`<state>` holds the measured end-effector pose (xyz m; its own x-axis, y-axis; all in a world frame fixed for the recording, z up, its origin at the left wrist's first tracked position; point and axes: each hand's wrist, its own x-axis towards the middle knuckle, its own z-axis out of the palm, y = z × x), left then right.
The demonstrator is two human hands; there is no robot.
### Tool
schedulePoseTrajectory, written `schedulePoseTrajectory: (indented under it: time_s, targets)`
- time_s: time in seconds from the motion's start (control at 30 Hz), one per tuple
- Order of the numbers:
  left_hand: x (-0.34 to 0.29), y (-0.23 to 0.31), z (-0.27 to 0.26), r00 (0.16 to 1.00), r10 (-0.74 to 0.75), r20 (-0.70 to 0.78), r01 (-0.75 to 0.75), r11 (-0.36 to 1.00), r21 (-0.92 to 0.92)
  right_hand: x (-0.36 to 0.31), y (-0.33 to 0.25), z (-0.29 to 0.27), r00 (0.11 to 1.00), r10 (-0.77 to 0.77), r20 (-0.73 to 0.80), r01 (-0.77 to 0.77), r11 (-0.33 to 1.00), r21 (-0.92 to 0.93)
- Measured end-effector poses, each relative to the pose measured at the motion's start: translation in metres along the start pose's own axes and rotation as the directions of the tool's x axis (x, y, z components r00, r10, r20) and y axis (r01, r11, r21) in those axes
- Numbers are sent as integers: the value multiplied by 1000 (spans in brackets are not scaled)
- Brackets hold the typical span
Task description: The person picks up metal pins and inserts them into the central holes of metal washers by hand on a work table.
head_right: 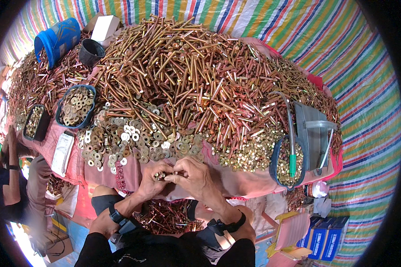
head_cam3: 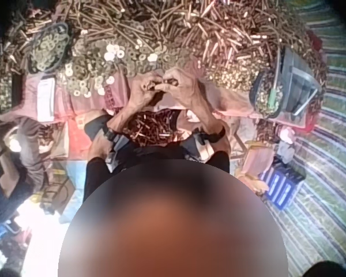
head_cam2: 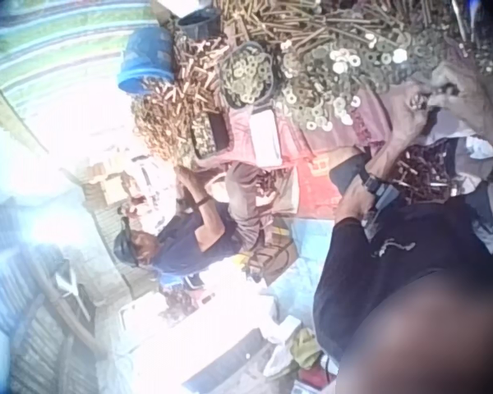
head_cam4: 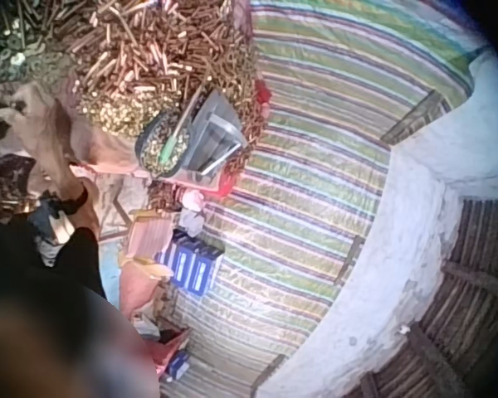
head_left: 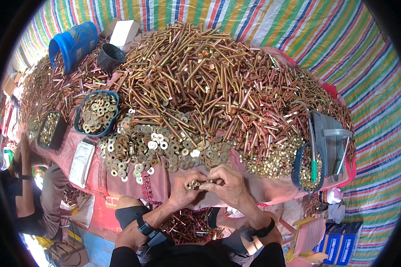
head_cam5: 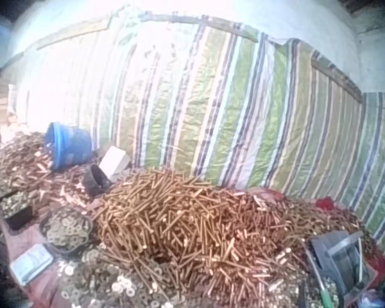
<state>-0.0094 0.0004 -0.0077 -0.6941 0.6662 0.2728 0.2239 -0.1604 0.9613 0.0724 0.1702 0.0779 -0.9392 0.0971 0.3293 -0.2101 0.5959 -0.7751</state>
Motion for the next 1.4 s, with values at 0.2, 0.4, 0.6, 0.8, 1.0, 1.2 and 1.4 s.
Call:
schedulePoseTrajectory:
  time_s: [0.2,0.4,0.6,0.8,1.0,1.2,1.4]
  targets:
    - [1,3,1,1000,-10,-11,9,998,-59,-6,13,8,989,149,15,-150,986,77]
    - [-6,14,7,974,-181,-135,124,928,-350,-3,25,-18,869,477,134,-489,783,384]
    - [-6,17,-7,984,-154,-90,151,988,-38,-4,40,-37,767,580,276,-550,815,-182]
    - [0,16,-1,993,-11,-115,23,994,103,-2,69,-45,920,301,-250,-383,823,-419]
    - [3,11,13,995,-58,-86,63,996,60,2,83,-35,943,308,-123,-324,781,-533]
    - [6,15,3,993,114,-2,-111,971,210,12,95,-31,960,246,-137,-279,771,-572]
    - [5,13,5,999,28,-37,-21,982,187,9,55,-40,807,590,-12,-577,793,194]
